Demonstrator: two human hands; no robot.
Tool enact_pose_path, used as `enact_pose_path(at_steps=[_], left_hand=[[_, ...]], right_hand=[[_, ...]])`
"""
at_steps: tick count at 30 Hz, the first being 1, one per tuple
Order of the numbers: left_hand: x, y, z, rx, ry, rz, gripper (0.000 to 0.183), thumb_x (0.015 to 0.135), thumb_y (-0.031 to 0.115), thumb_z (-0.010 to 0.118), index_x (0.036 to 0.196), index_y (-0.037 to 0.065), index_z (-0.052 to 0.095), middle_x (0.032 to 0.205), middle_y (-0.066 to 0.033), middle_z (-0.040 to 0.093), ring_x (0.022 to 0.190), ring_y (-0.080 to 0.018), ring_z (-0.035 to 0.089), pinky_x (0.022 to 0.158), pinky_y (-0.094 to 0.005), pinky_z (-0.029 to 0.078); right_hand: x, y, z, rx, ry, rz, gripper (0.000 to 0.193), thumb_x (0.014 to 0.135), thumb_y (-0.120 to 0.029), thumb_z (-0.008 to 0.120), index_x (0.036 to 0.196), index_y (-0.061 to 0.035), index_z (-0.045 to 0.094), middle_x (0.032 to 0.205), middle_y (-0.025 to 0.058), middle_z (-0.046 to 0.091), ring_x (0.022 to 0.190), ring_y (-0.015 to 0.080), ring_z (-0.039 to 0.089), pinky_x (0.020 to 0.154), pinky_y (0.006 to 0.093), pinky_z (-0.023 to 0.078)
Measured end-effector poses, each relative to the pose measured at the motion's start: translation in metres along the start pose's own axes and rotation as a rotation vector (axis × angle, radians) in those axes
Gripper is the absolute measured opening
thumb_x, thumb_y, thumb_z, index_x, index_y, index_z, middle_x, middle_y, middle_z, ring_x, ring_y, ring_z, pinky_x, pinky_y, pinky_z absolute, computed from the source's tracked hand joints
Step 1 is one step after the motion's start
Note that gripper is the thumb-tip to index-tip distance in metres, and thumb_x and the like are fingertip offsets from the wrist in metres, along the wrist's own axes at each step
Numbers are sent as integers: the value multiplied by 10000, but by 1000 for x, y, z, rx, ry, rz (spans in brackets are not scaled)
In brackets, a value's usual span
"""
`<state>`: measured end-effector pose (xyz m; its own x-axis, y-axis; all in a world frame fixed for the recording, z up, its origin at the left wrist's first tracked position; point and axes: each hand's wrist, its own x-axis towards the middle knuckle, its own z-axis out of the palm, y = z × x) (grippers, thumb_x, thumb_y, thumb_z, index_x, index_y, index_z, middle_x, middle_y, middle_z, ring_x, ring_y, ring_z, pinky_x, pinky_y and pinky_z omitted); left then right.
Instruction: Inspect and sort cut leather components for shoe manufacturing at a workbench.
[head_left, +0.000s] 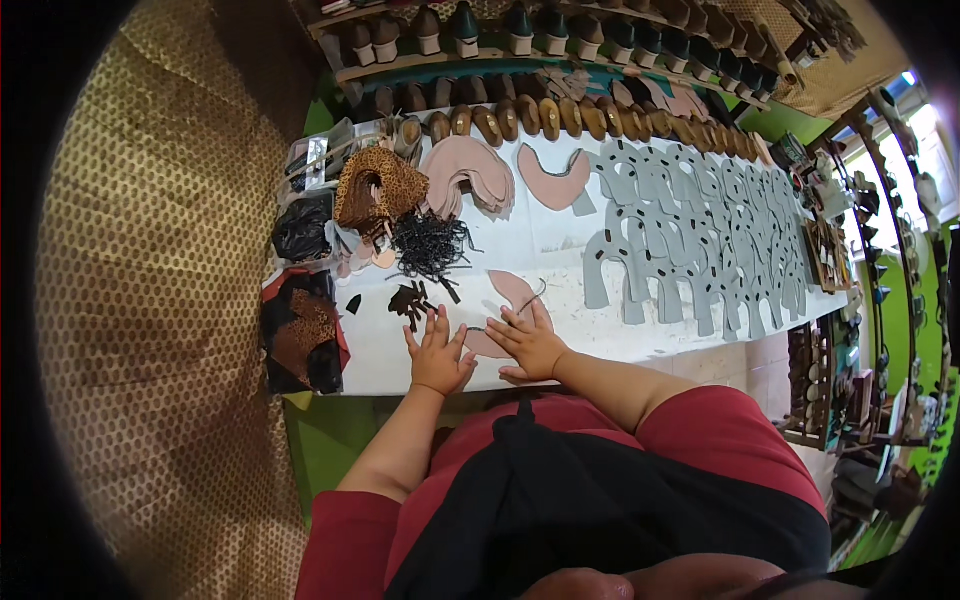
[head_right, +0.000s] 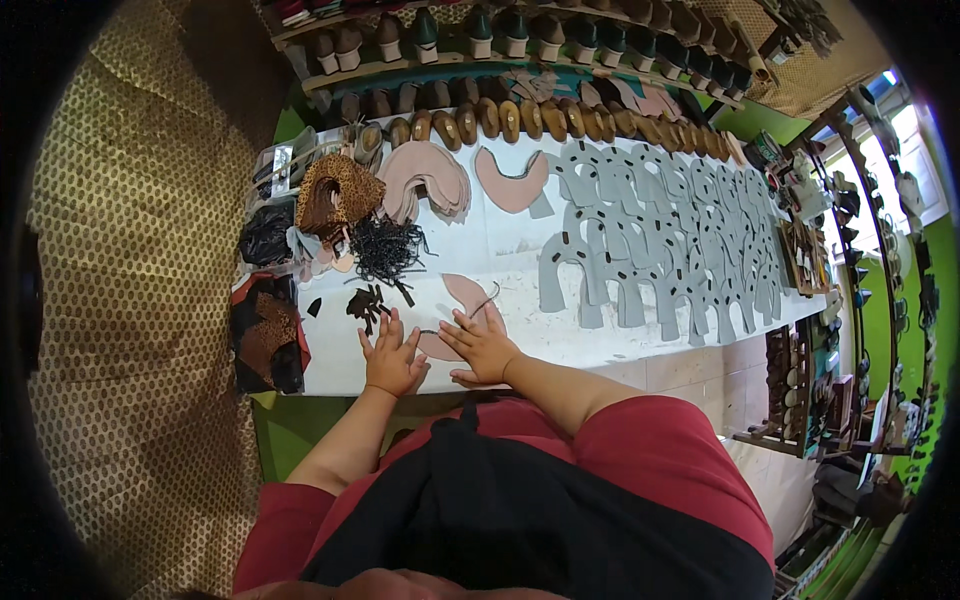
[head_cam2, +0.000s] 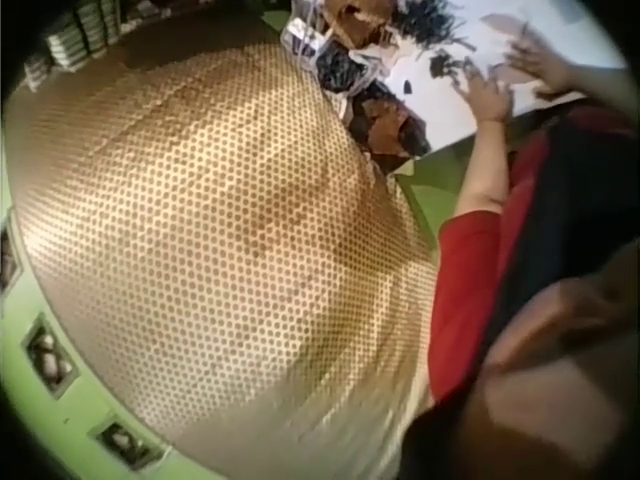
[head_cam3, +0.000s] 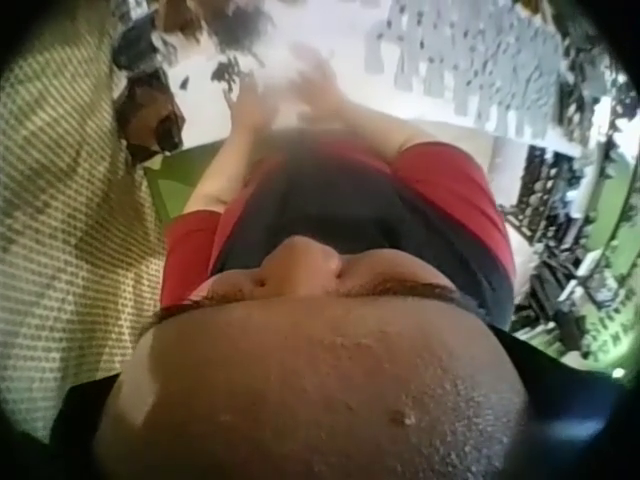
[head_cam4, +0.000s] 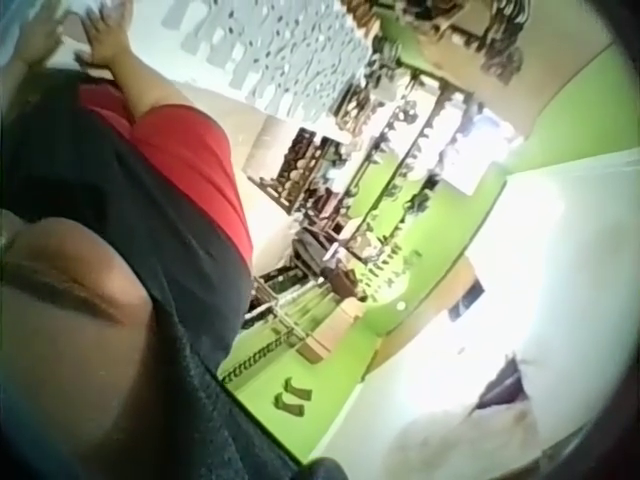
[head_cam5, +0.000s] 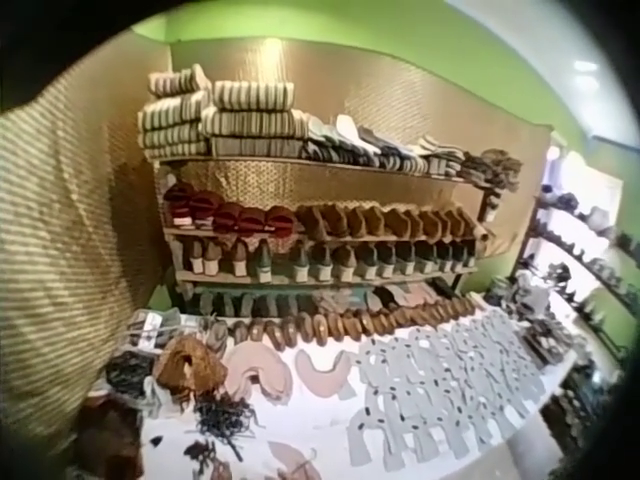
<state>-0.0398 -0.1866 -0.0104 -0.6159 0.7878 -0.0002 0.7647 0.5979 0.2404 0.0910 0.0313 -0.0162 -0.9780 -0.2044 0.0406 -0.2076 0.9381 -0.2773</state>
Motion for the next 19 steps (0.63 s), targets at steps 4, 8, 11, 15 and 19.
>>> enact_pose_path(at_steps=[4, 8, 11, 15, 19], left_hand=[[1, -1, 5, -13, 45, 16, 510, 855, 444, 647, 1316, 227, 657, 1632, -173, 265, 1510, -359, 245, 1127, -733, 40], [-2, 1, 5, -32, 34, 10, 491, 842, 434, 657, 1292, 239, 674, 1621, -167, 295, 1509, -353, 250, 1125, -736, 52], [-7, -3, 9, -12, 39, 8, 548, 845, 455, 655, 1357, 262, 622, 1637, -169, 252, 1514, -358, 236, 1124, -738, 48], [2, 7, -9, -103, -35, 49, 618, 842, 494, 656, 1424, 312, 552, 1650, -178, 206, 1517, -383, 214, 1125, -740, 40], [8, 9, -22, -24, -192, 48, 693, 821, 534, 667, 1465, 338, 502, 1658, -176, 179, 1525, -404, 168, 1158, -691, 7]], right_hand=[[2, 0, 1, -58, -13, 16, 807, 884, -583, 542, 1528, -119, 395, 1600, 35, 364, 1526, 293, 207, 1133, 740, 86], [-2, -2, 3, -55, -3, 24, 802, 887, -575, 540, 1528, -116, 395, 1604, 36, 355, 1527, 298, 202, 1134, 741, 82], [0, -4, 0, -21, -40, 16, 804, 888, -582, 535, 1534, -126, 387, 1610, 37, 344, 1527, 303, 200, 1136, 740, 75], [-1, -4, -8, -11, -67, 38, 820, 880, -609, 535, 1560, -190, 346, 1633, 48, 295, 1530, 348, 164, 1138, 738, 63], [4, -4, -5, -75, -108, 42, 849, 874, -640, 535, 1578, -223, 309, 1659, 56, 228, 1540, 373, 108, 1145, 730, 56]])
